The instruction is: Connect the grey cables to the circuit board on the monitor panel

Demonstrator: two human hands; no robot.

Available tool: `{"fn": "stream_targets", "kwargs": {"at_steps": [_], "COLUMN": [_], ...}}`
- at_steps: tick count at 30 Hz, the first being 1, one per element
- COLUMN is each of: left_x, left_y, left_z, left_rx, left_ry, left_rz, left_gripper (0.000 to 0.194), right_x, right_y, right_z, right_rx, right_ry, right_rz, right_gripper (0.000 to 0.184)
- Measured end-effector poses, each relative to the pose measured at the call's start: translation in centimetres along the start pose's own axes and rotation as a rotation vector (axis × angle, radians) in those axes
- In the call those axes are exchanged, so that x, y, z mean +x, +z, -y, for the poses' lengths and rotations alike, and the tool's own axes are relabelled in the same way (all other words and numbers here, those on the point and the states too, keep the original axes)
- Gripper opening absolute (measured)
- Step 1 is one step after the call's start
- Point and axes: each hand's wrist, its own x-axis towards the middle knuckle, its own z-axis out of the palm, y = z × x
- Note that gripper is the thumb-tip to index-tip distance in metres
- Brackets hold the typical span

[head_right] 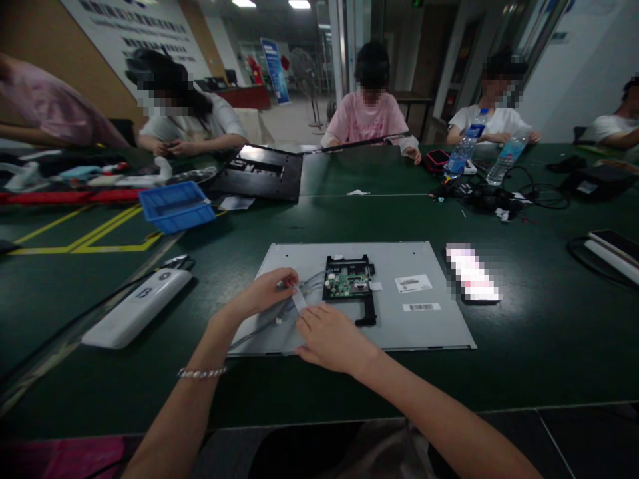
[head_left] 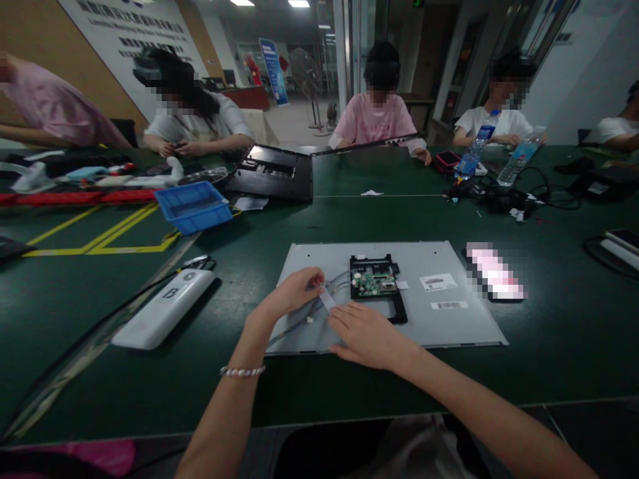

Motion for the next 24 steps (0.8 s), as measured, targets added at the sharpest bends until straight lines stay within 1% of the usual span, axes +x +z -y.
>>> {"fn": "stream_targets", "kwargs": {"at_steps": [5, 11, 18, 24], "left_x": [0.0, -0.4, -0.5, -0.8], "left_y": [-0.1, -0.5, -0.5, -1.0], "left_z": [0.1, -0.3, -0.3, -1.2], "left_rx": [-0.004, -0.013, -0.027, -0.01], "left_ry": [0.011, 0.009, -0.003, 0.004], "left_rz": [0.012, 0.056, 0.081, 0.1], "left_gripper": [0.017, 0.03, 0.033, 0.037], "right_x": [-0.1, -0.3, -0.3, -0.5], "right_y": [-0.4, -0.5, -0.5, -0.5], "right_z": [0.0, 0.1, 0.0, 0.0], "right_rx": [0.013, 0.022, 0.033, 0.055], "right_ry": [-0.004, -0.004, -0.004, -0.001], "right_rz": [0.009, 0.001, 0.002, -0.01], "right_gripper": [0.039, 0.033, 0.027, 0.023]}}
